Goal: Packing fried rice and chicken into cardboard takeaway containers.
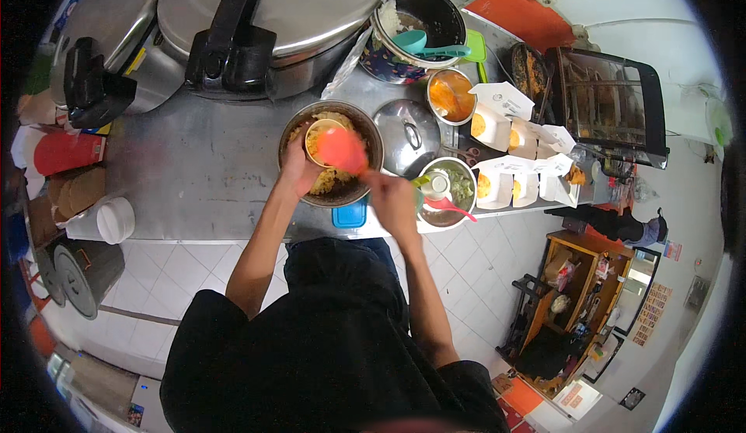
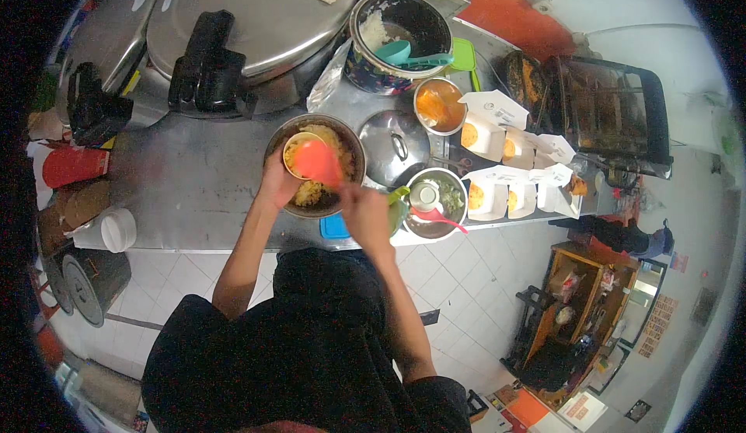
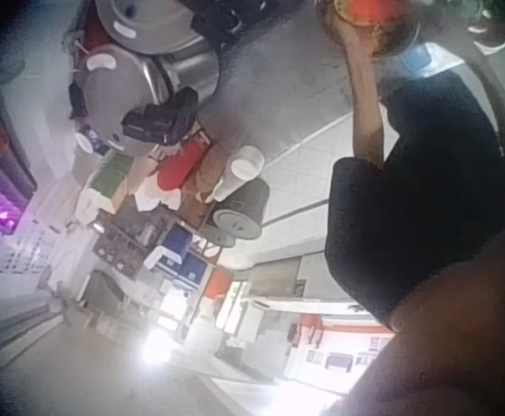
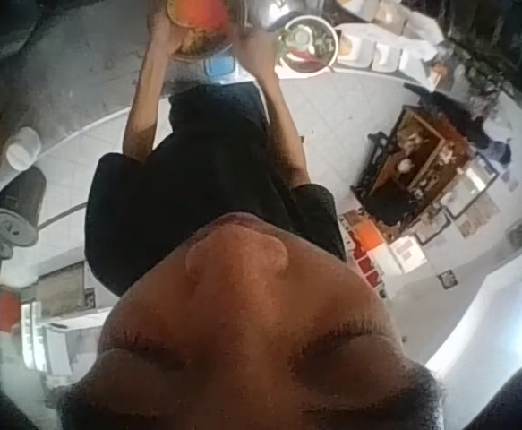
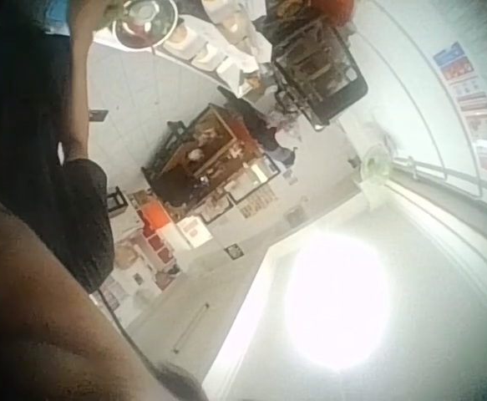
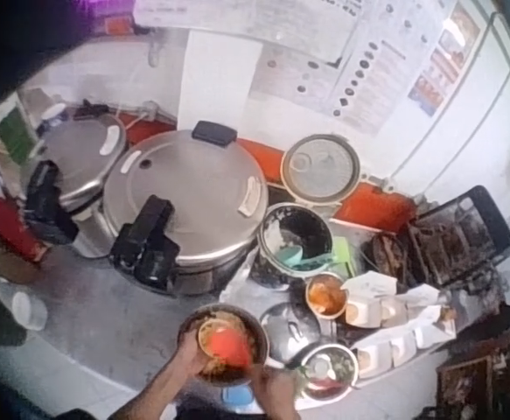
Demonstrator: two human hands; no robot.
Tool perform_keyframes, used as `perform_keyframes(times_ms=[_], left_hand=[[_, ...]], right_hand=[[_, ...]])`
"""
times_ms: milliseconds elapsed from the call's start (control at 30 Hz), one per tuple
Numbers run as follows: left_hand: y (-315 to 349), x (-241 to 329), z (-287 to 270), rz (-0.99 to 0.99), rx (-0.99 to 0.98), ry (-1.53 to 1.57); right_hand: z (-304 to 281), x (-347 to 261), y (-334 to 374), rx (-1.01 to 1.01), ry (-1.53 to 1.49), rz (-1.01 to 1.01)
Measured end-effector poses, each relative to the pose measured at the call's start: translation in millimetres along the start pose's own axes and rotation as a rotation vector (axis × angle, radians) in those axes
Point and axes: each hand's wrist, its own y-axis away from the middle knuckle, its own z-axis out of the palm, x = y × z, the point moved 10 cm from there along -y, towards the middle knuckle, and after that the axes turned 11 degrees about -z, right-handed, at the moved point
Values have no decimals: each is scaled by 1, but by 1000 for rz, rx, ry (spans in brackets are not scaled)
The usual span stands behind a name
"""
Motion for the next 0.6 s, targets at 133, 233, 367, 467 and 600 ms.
perform_keyframes(times_ms=[133, 233, 367, 467, 600], left_hand=[[28, 4, -11, 17, 145, -97], [57, 42, -46, 367, 284, -233], [91, 81, -76, 862, 356, -183], [93, 76, -94, 952, 422, -63], [86, 63, -103, 998, 383, -8]], right_hand=[[-9, -34, -15, -72, 376, -56], [-11, -10, -29, -4, 532, -77], [53, 38, -43, -99, 624, -108], [111, 50, -53, -71, 499, -201], [160, 47, -47, -225, 393, -178]])
